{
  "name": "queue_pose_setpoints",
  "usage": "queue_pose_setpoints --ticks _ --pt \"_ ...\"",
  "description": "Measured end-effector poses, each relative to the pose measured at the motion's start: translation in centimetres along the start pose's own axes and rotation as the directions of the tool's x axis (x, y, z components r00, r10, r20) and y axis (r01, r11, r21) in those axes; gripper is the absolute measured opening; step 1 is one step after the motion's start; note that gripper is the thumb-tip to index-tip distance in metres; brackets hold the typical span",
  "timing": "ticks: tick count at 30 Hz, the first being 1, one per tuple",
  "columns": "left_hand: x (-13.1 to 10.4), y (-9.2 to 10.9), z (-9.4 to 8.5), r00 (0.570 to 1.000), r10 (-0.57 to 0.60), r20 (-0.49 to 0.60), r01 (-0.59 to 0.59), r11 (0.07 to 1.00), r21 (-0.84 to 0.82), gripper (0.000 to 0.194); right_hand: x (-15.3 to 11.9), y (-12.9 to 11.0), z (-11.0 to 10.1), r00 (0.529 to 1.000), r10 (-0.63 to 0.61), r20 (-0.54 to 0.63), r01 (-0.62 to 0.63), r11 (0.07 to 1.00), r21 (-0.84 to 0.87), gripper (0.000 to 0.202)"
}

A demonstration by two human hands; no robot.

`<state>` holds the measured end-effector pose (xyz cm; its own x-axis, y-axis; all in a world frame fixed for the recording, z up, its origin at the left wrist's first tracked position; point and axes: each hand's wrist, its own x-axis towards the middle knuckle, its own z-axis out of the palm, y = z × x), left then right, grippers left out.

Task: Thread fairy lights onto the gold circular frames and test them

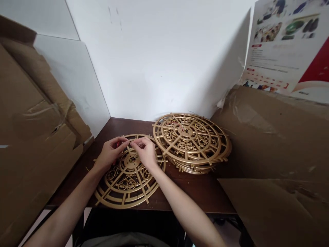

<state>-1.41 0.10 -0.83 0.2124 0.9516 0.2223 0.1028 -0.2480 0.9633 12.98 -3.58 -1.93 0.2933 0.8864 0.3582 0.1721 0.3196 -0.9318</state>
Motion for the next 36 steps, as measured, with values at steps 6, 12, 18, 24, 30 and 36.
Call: queue_pose_setpoints --ticks 6,12,18,24,30,36 --pt "0.2 -0.1 0.0 0.998 0.068 -0.006 -0.068 0.997 0.029 0.022 -0.2 0.0 0.1 0.997 -0.064 0.049 0.064 0.998 0.009 0.012" --pt "0.3 -0.4 -0.1 0.998 0.068 0.011 -0.068 0.998 0.007 0.024 -0.3 -0.4 0.0 0.994 -0.095 0.047 0.098 0.994 -0.049 0.01" --pt "0.3 -0.1 -0.2 0.998 0.059 0.009 -0.059 0.998 0.021 0.023 -0.2 -0.4 0.0 0.997 -0.061 0.045 0.064 0.995 -0.075 0.011" --pt "0.3 0.0 -0.1 0.998 0.064 0.01 -0.064 0.996 0.056 0.021 -0.2 -0.8 -0.3 0.984 -0.16 0.082 0.172 0.971 -0.167 0.011" --pt "0.2 0.2 0.1 0.999 0.041 -0.005 -0.041 0.995 0.094 0.021 0.0 -1.1 -0.2 0.998 -0.049 0.047 0.053 0.994 -0.091 0.01" --pt "0.2 0.1 0.1 0.999 0.046 0.01 -0.047 0.993 0.107 0.023 0.2 -1.0 -0.2 1.0 -0.006 0.022 0.006 1.0 -0.017 0.013"
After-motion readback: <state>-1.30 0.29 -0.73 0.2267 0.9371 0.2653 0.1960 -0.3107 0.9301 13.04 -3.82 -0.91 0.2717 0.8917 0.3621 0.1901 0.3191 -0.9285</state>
